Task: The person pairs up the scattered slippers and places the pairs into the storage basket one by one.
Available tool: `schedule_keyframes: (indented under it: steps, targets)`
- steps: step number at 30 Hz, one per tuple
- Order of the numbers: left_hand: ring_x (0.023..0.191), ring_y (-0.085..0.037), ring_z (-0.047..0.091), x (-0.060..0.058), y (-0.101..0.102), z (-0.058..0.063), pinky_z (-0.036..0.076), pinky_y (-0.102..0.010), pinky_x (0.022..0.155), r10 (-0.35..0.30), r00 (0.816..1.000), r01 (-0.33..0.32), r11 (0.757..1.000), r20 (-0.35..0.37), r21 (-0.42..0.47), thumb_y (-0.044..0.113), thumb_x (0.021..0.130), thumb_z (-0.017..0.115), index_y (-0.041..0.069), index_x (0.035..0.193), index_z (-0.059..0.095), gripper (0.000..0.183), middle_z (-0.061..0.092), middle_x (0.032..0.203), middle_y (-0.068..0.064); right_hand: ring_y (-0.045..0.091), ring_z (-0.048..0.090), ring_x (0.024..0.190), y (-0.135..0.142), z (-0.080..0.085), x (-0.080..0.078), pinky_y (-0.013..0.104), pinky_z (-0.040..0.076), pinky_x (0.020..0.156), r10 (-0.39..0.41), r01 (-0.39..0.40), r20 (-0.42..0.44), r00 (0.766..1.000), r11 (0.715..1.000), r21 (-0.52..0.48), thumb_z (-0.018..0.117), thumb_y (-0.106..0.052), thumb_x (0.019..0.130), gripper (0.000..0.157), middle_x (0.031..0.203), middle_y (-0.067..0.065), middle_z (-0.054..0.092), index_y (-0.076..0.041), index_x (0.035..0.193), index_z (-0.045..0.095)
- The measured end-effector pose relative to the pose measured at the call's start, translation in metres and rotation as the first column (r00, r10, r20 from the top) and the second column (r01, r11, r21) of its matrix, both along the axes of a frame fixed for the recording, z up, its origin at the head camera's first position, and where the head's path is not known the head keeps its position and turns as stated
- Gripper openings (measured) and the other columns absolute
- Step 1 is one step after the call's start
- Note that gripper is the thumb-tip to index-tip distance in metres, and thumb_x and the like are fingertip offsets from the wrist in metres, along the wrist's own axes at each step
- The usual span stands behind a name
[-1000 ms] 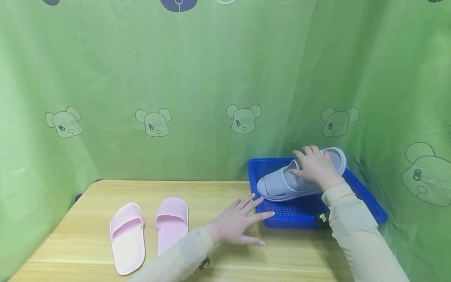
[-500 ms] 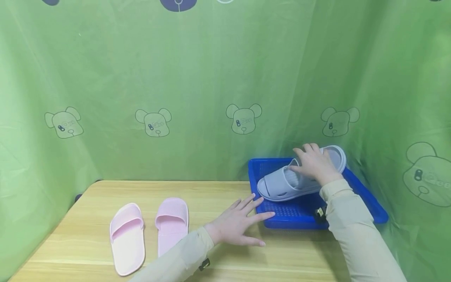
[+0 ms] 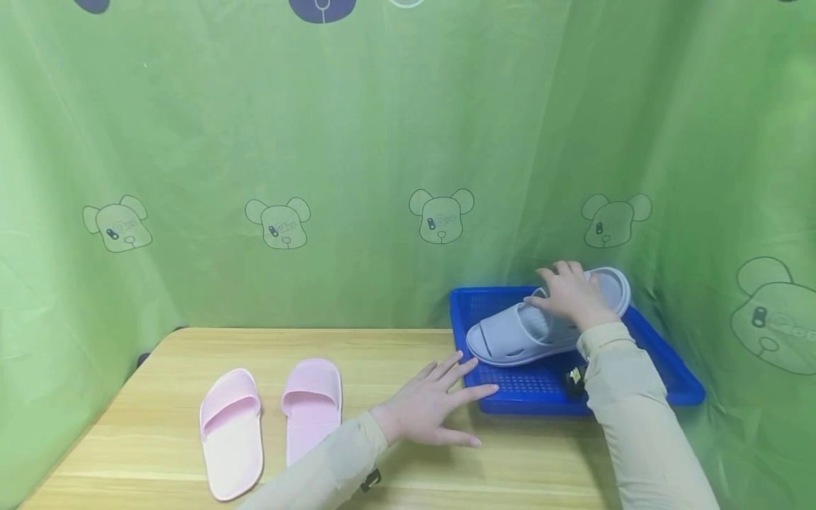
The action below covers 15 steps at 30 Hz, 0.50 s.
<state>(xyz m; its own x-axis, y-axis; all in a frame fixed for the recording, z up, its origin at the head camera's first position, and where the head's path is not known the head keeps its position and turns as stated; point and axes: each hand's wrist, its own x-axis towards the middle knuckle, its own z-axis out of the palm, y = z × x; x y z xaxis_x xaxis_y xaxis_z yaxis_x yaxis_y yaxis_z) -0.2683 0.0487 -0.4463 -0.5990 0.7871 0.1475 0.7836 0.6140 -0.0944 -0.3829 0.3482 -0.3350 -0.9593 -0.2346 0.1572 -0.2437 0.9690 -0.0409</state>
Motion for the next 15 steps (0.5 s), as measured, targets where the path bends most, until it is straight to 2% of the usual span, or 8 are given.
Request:
schedule_keyframes:
  steps: [8,15]
  targets:
    - [0.153,-0.030,0.006,-0.0005,0.0001,-0.0014,0.029,-0.054,0.116,-0.008,1.000,0.008,1.000,-0.005,0.012,0.081,0.084,0.037,0.050,0.152,-0.002,0.085,0.002,0.166,-0.002,0.057,0.024,0.131,0.0017,-0.0022,-0.0027,0.081,0.016,0.100,-0.023,0.023,0.007,1.000,0.999,-0.040,0.056,-0.060,0.090,0.081,0.146,0.037,0.030,-0.001,0.144,0.040]
    - [0.153,-0.030,0.005,-0.0007,0.0001,-0.0017,0.029,-0.055,0.116,-0.005,1.000,0.005,1.000,0.012,0.012,0.081,0.084,0.037,0.050,0.152,-0.003,0.084,0.000,0.166,-0.001,0.057,0.023,0.132,0.0043,-0.0079,-0.0091,0.082,0.016,0.100,-0.049,0.049,0.002,0.999,0.996,-0.079,0.054,-0.061,0.091,0.081,0.146,0.036,0.030,-0.002,0.144,0.039]
